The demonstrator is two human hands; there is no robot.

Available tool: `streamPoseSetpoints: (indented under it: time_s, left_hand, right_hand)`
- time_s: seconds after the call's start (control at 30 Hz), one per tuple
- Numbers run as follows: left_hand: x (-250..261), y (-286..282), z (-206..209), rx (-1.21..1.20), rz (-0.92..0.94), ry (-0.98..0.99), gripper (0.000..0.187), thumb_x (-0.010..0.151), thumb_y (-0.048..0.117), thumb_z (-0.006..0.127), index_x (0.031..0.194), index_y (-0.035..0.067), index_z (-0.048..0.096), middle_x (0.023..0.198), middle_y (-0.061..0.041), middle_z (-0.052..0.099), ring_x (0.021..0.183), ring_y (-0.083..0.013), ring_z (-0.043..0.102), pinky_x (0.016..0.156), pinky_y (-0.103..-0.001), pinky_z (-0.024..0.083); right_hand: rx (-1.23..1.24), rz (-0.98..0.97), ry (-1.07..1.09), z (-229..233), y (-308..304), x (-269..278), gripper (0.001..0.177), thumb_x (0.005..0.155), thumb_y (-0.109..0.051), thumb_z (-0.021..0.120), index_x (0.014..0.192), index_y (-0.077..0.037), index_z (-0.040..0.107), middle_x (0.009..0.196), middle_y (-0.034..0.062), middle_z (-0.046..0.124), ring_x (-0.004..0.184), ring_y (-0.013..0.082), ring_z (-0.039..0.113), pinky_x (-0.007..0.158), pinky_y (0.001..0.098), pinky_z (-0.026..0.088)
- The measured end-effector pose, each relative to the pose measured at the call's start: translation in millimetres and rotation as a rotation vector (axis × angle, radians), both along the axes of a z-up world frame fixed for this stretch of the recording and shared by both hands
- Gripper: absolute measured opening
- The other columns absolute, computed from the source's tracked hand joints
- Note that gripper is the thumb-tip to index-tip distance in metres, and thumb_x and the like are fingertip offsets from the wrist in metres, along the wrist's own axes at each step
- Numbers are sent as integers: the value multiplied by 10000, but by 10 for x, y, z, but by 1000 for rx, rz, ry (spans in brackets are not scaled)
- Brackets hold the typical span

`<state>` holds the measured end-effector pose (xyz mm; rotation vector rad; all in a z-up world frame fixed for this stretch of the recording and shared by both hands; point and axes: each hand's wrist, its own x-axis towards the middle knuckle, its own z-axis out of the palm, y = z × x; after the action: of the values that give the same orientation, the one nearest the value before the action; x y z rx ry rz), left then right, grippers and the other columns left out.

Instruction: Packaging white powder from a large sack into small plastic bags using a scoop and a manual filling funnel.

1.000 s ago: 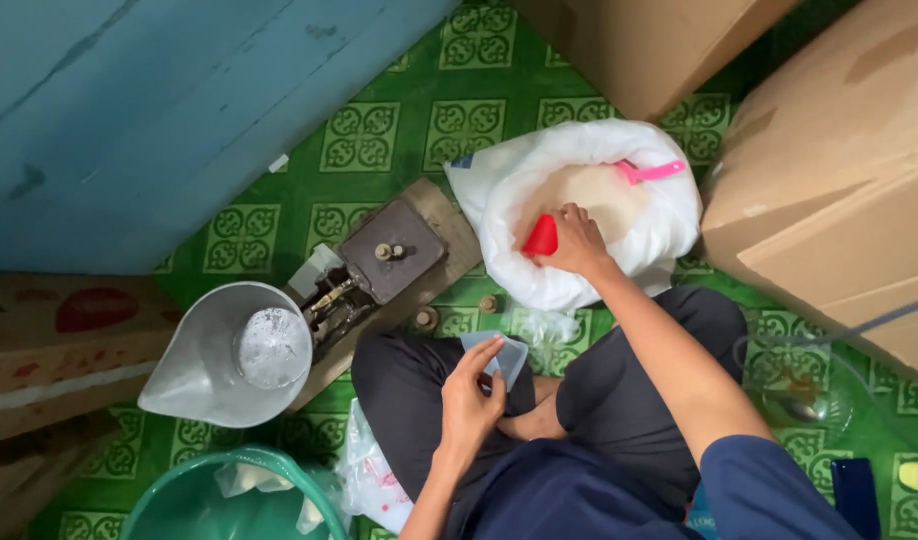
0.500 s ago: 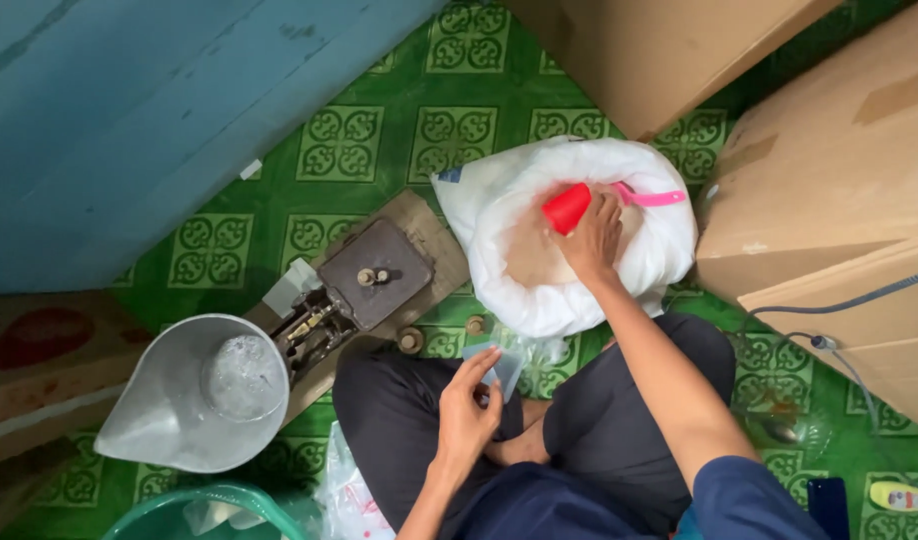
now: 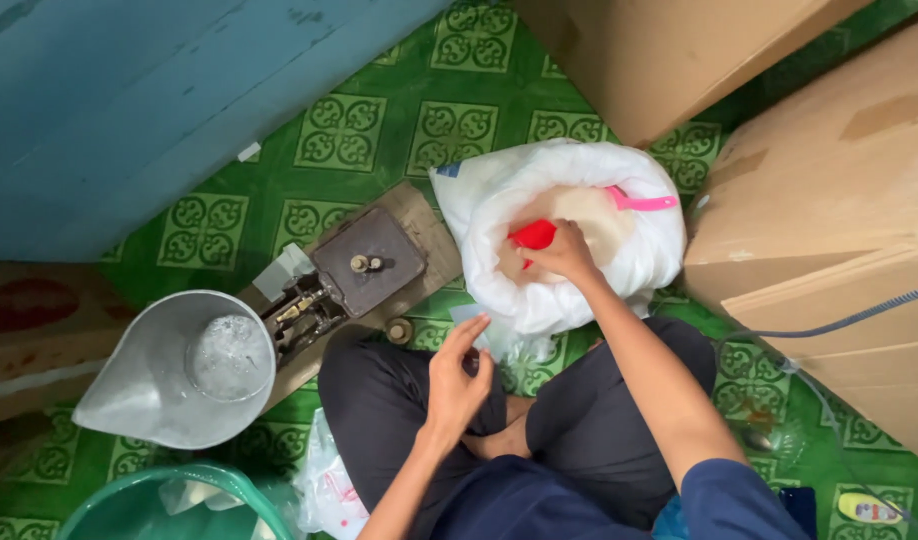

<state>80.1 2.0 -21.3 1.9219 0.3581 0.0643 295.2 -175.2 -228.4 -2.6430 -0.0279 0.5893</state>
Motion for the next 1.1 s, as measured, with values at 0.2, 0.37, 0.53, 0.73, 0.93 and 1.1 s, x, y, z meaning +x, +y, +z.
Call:
streamPoseSetpoints:
  time_s: [0.2, 0.37, 0.53, 0.73, 0.93, 1.1]
  left_hand:
    - [208, -65, -6, -6, 48, -66, 465, 763, -28, 617, 1199, 108, 701, 1169, -157, 684, 663, -304, 693, 614, -355, 563]
    - [424, -219, 38, -13, 42, -79, 455, 770, -17, 608, 1209, 75, 687, 1189, -189, 664, 646, -324, 693, 606, -353, 563]
    - [603, -402, 9, -21, 28, -67, 456, 768, 18, 611, 1212, 97, 682, 1211, -116, 659, 640, -251, 696, 614, -298, 566]
    - [765, -562, -24, -41, -2, -41, 484, 756, 31, 599, 1234, 67, 660, 1232, -131, 638, 659, -264, 704, 628, -315, 571]
    - [827, -660, 1, -62, -19, -49, 516, 741, 34, 612, 1256, 23, 631, 1250, -175, 614, 679, -319, 723, 627, -351, 583]
    - [842, -677, 66, -70, -5, -62, 579, 723, 41, 653, 1298, 3, 592, 1273, -192, 590, 684, -311, 727, 621, -360, 588]
  right_hand:
    - [257, -175, 183, 850, -202, -187, 780, 619, -522, 841, 1164, 2, 651, 1179, 238, 647, 1152, 365, 619, 958, 461, 499]
    - [532, -336, 34, 1091, -623, -291, 816, 728, -341, 873, 1281, 144, 522, 1236, 341, 575, 1196, 412, 570, 957, 384, 515]
    - [555, -364, -79, 1381, -872, -320, 794, 739, -368, 890, 1261, 124, 549, 1197, 317, 594, 1142, 392, 604, 914, 359, 546]
    - [570, -291, -299, 2099, -828, -510, 746, 726, -344, 899, 1240, 93, 580, 1130, 272, 604, 1053, 376, 641, 846, 356, 571]
    - [455, -99, -580, 2688, -499, -776, 738, 667, -342, 916, 1190, 66, 591, 1032, 204, 579, 949, 347, 652, 757, 341, 577]
    - [377, -4, -745, 2874, -310, -935, 749, 642, -318, 920, 1169, 66, 552, 1033, 203, 543, 965, 382, 625, 782, 409, 559]
